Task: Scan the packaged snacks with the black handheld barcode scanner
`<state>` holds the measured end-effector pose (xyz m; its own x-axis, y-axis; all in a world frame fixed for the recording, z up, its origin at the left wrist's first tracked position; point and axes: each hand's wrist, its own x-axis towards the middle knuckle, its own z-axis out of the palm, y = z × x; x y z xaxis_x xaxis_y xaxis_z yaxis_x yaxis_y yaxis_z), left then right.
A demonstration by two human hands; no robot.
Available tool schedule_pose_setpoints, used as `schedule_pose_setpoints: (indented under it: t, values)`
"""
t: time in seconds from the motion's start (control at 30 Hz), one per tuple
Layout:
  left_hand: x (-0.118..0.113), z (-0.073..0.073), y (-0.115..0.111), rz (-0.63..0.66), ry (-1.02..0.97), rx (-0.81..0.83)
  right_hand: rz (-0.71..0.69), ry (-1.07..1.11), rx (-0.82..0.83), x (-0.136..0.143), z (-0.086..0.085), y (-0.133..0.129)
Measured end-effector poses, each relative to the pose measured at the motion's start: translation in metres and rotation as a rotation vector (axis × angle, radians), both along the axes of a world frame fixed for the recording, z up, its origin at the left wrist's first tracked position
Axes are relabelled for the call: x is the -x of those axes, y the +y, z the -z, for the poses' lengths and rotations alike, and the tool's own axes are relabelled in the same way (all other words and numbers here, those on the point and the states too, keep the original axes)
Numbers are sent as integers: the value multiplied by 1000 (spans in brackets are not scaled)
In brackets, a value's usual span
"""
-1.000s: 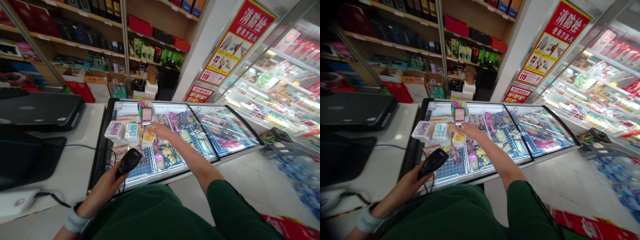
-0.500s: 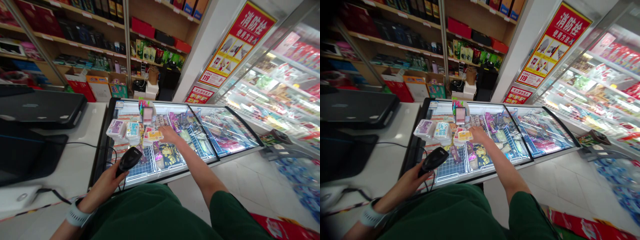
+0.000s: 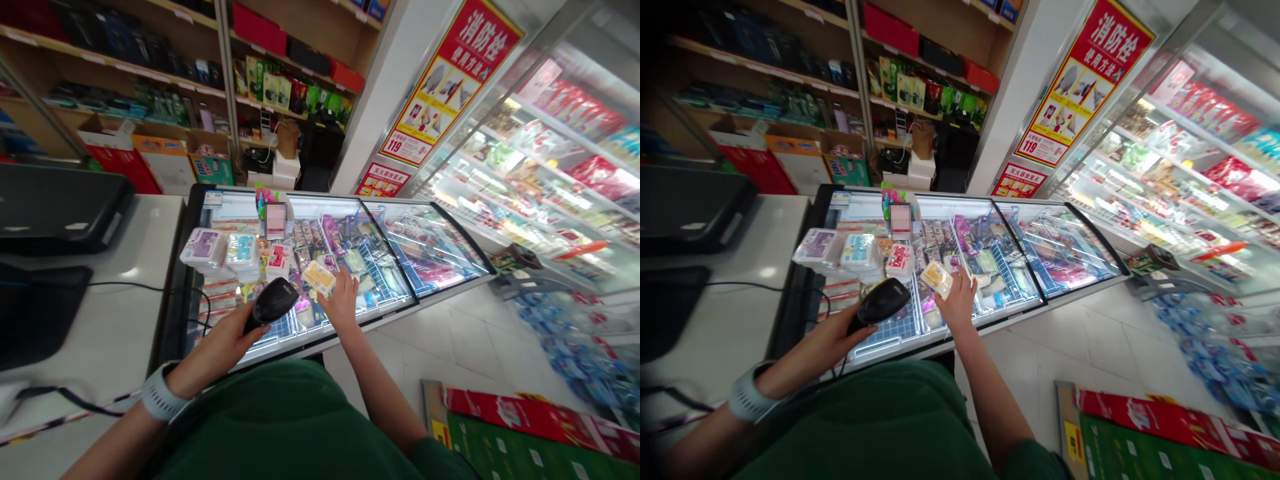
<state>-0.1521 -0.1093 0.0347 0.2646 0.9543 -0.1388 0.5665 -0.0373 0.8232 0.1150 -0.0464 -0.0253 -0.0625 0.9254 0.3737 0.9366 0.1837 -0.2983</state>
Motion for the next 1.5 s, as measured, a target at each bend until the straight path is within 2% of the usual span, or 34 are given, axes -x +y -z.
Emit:
schedule_pose_setpoints:
  t: [0.1,0.23,0.37,0.53,0.93,1.2,1.5]
  values:
    - [-18,-7,3,56,-9,-26,70,31,-66,-1,-3,-17]
    - [-36,-8,3,102,-14,-95,126,49,-119,-4,-6,-31]
    - [-50,-7,1,143,-17,-179,154,76,-152,-7,-7,-37]
    - [-62,-13,0,136,20,-253,149,123,-141,-8,-8,-39]
    - [-64,-11,0,142,39,-234,155,12,-335,-8,-4,-38]
    - [-63,-4,1,156,33,-250,149,-4,-352,-9,-2,-37]
    - [-60,-5,6,170,35,-223,148,-38,-355,-7,-2,-36]
